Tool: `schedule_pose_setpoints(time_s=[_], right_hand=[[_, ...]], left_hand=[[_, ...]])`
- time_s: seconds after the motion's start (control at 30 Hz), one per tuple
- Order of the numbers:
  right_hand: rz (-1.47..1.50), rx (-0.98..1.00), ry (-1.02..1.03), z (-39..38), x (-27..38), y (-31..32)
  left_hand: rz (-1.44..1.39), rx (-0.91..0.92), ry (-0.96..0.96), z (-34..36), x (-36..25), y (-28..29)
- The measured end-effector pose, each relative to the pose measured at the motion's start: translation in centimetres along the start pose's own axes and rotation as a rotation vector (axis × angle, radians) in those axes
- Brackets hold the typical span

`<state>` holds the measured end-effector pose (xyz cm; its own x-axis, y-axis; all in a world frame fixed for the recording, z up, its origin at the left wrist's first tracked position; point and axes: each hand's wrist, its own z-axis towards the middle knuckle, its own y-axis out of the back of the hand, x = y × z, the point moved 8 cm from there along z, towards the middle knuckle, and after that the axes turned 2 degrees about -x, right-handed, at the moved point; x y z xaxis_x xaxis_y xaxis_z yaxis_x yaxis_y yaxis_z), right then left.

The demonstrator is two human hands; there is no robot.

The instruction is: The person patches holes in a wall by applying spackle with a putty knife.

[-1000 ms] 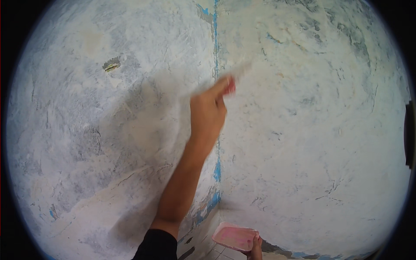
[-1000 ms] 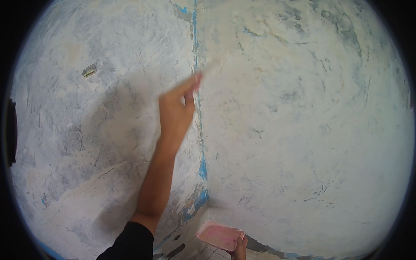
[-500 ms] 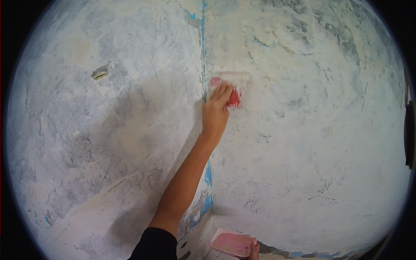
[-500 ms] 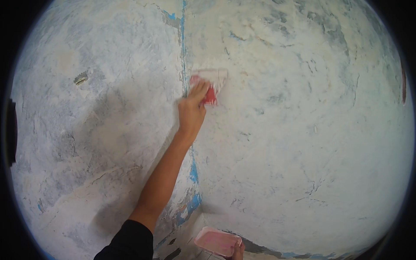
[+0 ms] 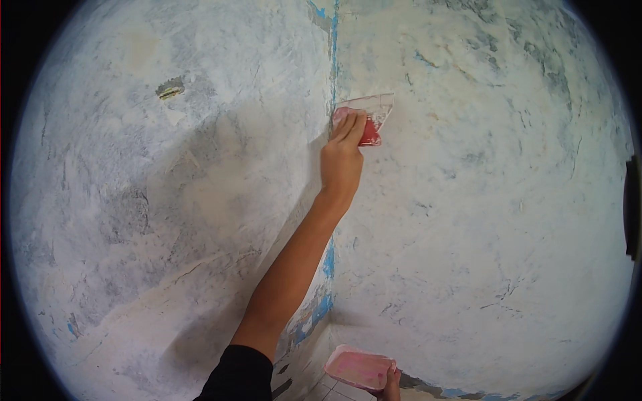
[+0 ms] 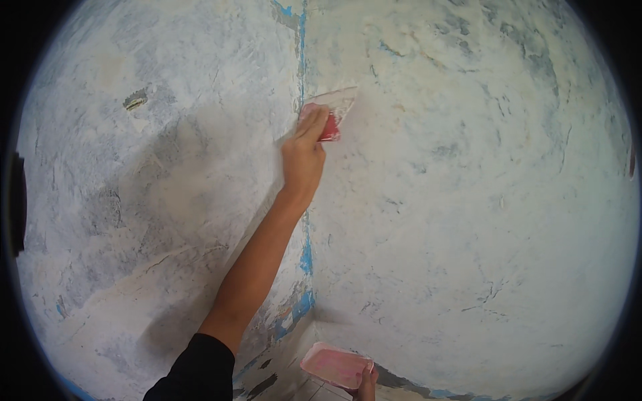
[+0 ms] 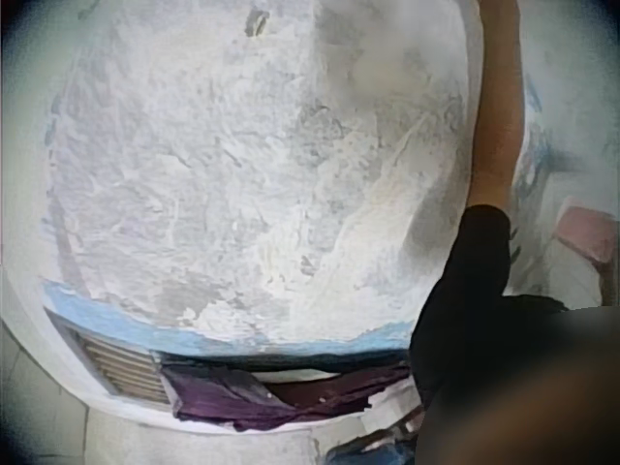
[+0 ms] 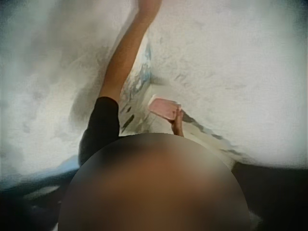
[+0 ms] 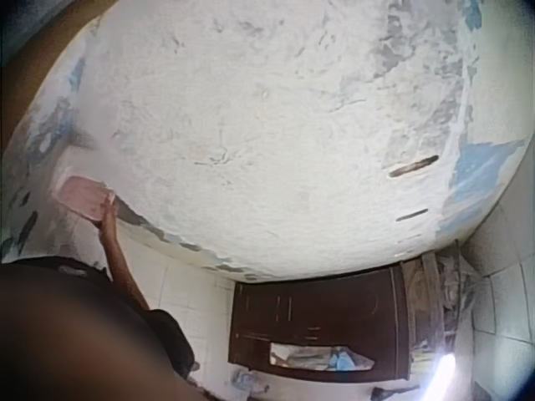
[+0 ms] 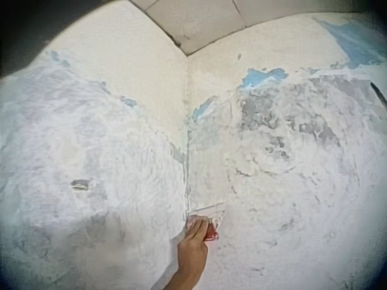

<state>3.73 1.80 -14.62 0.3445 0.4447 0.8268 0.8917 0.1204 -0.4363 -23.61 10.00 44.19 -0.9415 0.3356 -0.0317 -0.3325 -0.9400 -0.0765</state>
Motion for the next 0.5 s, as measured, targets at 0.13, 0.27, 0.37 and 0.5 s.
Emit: schedule_pose_setpoints(time_s=[0.13,0.27,0.37,0.5], right_hand=[[0.064,0.045,0.085,1.4,-1.3,0.1],[0.067,0.020,0.027,-0.1,0.9,-1.2],[0.043,0.024,0.091,1.3,0.7,-0.6],[0.001,0.042,-0.012,1.9,0.6,-1.3]], left_hand=[[0.077,0.089,0.007,-4.2,-0.3,-2.5],[-0.027,0.343,0.121,-10.5,-2.0,-0.6],[-0.142,0.423,0.265,-10.0,-2.0,1.8],[-0.148,0.043,0.081,1.2,-3.9,4.7]])
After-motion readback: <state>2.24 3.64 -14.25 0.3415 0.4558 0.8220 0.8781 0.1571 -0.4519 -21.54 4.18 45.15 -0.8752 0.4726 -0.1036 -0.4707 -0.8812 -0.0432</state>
